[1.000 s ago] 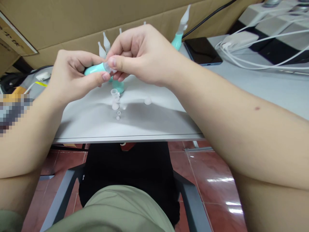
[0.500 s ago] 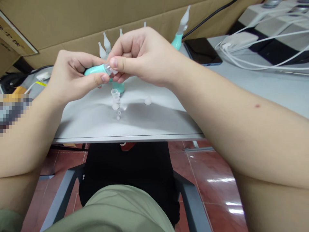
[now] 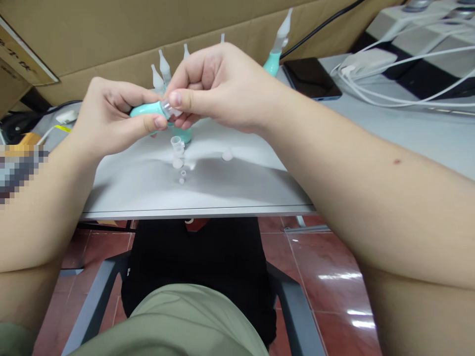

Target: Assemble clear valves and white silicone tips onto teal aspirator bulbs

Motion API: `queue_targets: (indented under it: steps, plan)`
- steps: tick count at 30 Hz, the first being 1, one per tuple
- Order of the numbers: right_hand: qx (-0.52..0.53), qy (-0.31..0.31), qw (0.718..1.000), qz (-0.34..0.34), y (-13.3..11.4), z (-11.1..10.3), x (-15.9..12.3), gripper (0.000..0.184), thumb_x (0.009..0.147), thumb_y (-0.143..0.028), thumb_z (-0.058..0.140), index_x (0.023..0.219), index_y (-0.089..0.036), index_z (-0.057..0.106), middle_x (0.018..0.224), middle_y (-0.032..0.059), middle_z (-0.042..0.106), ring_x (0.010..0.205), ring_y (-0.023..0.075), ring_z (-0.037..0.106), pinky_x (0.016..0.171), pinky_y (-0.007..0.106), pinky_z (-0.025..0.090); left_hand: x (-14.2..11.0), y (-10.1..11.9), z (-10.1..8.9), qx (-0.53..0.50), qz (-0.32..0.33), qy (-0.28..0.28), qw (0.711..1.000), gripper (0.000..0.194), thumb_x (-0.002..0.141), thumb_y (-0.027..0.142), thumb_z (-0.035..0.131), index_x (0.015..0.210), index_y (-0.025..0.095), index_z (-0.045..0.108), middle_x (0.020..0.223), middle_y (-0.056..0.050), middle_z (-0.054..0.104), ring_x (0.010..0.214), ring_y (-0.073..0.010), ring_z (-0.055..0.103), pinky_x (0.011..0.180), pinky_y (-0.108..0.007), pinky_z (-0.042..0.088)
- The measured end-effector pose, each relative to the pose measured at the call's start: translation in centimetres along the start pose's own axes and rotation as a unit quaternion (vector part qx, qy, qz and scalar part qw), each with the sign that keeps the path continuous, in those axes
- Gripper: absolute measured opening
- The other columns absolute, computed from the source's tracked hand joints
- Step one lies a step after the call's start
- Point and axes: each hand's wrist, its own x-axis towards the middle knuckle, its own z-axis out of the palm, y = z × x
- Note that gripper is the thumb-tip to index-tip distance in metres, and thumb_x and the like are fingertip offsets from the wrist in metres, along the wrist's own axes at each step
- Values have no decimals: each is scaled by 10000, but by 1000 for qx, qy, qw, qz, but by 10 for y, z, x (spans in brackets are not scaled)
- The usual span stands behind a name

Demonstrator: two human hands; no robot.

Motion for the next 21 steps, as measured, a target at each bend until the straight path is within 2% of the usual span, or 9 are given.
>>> queue_targets:
  steps: [3, 6, 8, 11, 15, 19, 21]
  plan:
    - [5, -12, 1000, 2, 1, -1, 0, 136, 1080, -216, 1080, 1032, -214, 953, 985, -4, 940, 910, 142, 912, 893, 229, 803, 1, -3, -1, -13, -2, -4, 1000, 557, 962, 850, 1101, 1081, 311, 1026, 816, -39, 844, 648, -172, 593, 581, -401, 489]
    - [11, -17, 1000, 8, -3, 0, -2, 121, 1091, -220, 1072, 1040, -225, 963, 1006, -12, 949, 925, 146, 917, 920, 248, 816, 0, -1, -2, -24, 6, -4, 1000, 595, 938, 847, 1126, 1090, 280, 1027, 824, -51, 851, 644, -166, 608, 582, -387, 509]
    - [10, -7, 1000, 14, -8, 4, -3, 115, 1087, -250, 1074, 1038, -240, 971, 1017, -15, 951, 964, 162, 931, 947, 267, 821, -2, 2, -4, -26, 16, 9, 999, 630, 969, 852, 1101, 1103, 241, 1026, 859, -71, 869, 669, -169, 642, 613, -380, 536]
    - [-5, 18, 1000, 19, -19, 9, -5, 131, 1003, -293, 1110, 1015, -257, 984, 1021, 0, 945, 962, 183, 925, 951, 289, 818, -6, 6, -5, -19, 30, 14, 999, 619, 1073, 808, 1029, 1198, 202, 1035, 939, -95, 890, 746, -189, 715, 690, -384, 574]
    - [-83, 49, 994, 44, -33, 4, -9, 144, 892, -311, 1126, 928, -307, 986, 972, 13, 920, 865, 209, 866, 900, 363, 786, -7, -3, -3, -21, 42, 41, 998, 533, 1066, 775, 1023, 1211, 263, 1024, 992, -98, 892, 781, -228, 764, 714, -427, 609]
    - [-238, 68, 961, 127, -44, -20, -12, 110, 887, -310, 1074, 967, -298, 999, 904, 60, 890, 852, 260, 798, 902, 471, 664, -5, -26, 1, -5, 22, 93, 995, 533, 1031, 838, 980, 1191, 330, 982, 1026, -105, 876, 778, -266, 767, 666, -465, 603]
    - [-364, 34, 911, 193, -48, -31, -11, 79, 955, -337, 1049, 1019, -308, 1014, 891, 49, 889, 875, 252, 751, 934, 479, 573, -3, -34, 1, 17, 23, 114, 993, 594, 1032, 894, 932, 1186, 322, 973, 1014, -111, 854, 766, -254, 729, 655, -450, 550]
